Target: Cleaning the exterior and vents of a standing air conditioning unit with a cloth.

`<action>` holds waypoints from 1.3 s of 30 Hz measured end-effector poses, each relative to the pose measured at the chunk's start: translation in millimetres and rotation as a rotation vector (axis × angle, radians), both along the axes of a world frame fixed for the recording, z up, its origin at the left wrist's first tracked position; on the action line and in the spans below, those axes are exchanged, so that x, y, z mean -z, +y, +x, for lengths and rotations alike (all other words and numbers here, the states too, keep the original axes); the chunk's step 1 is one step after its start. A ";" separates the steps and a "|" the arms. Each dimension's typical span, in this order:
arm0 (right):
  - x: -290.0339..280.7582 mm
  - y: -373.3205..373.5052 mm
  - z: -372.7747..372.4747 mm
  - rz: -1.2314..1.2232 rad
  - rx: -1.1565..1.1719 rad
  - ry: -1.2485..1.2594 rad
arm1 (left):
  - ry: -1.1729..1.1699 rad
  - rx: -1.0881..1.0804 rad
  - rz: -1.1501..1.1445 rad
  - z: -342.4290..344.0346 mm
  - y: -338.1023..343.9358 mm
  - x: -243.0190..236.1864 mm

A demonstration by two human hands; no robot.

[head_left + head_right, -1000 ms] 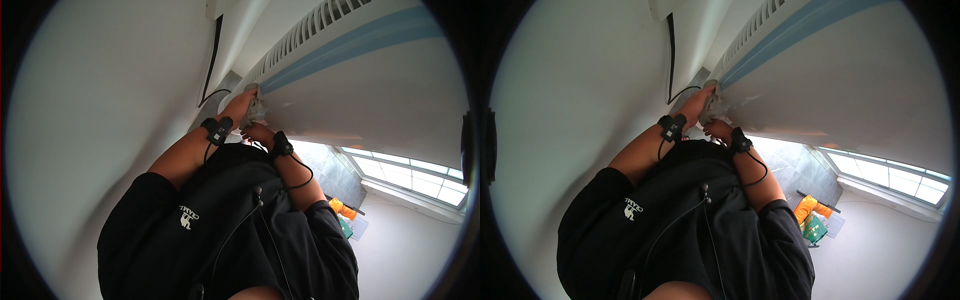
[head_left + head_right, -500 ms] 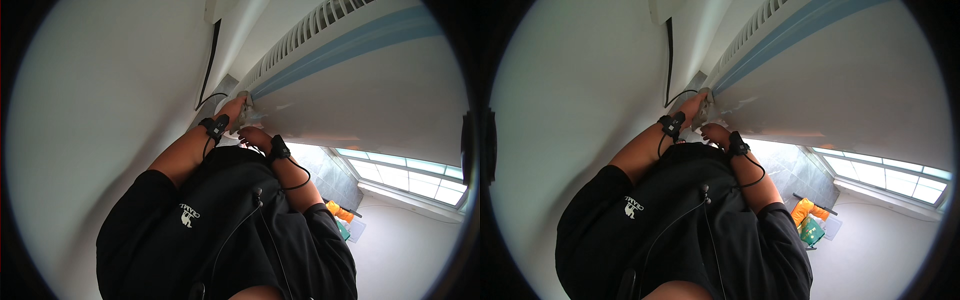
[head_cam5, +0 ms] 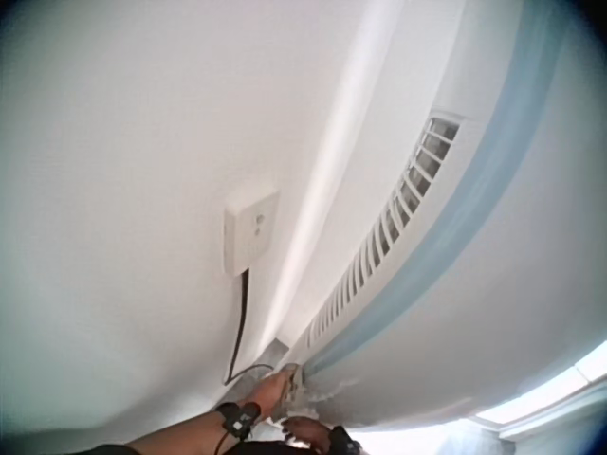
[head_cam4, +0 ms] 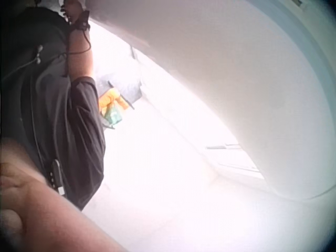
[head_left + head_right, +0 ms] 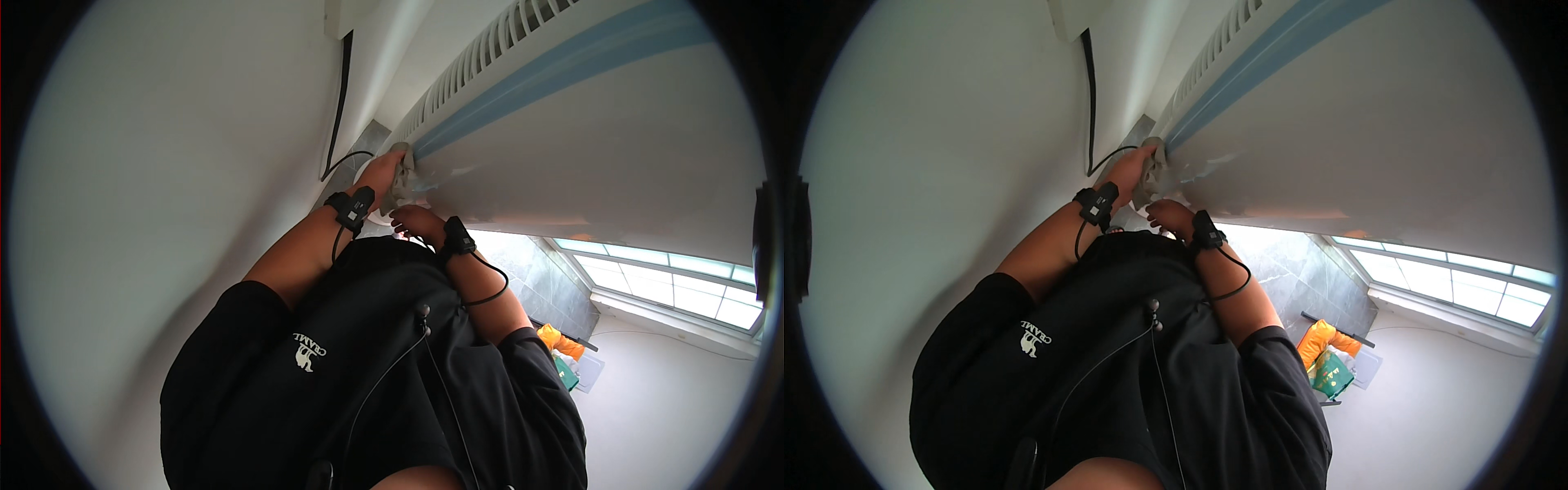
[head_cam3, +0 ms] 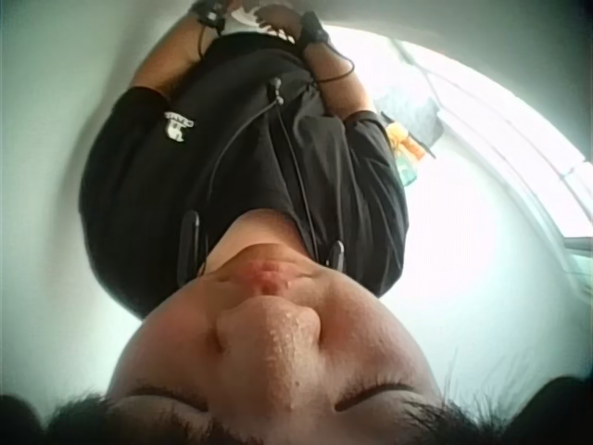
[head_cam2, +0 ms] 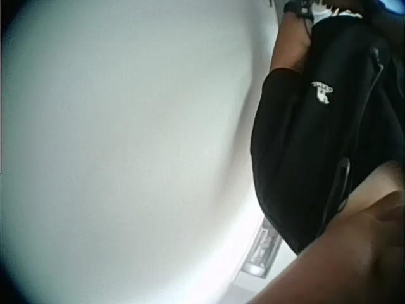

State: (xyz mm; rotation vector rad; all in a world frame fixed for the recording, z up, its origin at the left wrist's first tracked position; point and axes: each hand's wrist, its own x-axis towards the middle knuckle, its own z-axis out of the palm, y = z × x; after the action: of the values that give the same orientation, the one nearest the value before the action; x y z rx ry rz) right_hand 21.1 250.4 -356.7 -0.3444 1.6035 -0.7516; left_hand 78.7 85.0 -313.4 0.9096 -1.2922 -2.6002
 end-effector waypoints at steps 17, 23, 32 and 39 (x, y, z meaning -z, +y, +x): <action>7.3 2.4 -0.8 -0.022 -0.010 0.003 | 0.075 0.035 0.178 -1.9 -4.3 -3.0; 5.8 1.0 2.0 -0.003 -0.055 0.027 | -0.065 0.102 0.291 3.8 -4.1 -3.6; 21.5 5.7 -5.4 -0.098 -0.061 0.045 | 0.034 0.093 0.273 -2.5 -9.7 -16.7; 9.2 -2.2 -2.2 -0.032 -0.054 0.061 | -0.048 0.177 0.349 1.4 -9.4 6.7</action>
State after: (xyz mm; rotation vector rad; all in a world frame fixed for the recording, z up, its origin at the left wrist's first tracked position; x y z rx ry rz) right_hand 18.8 248.2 -365.9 -0.4357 1.6348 -0.7318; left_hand 80.1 75.5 -320.1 0.9470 -0.9840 -3.0252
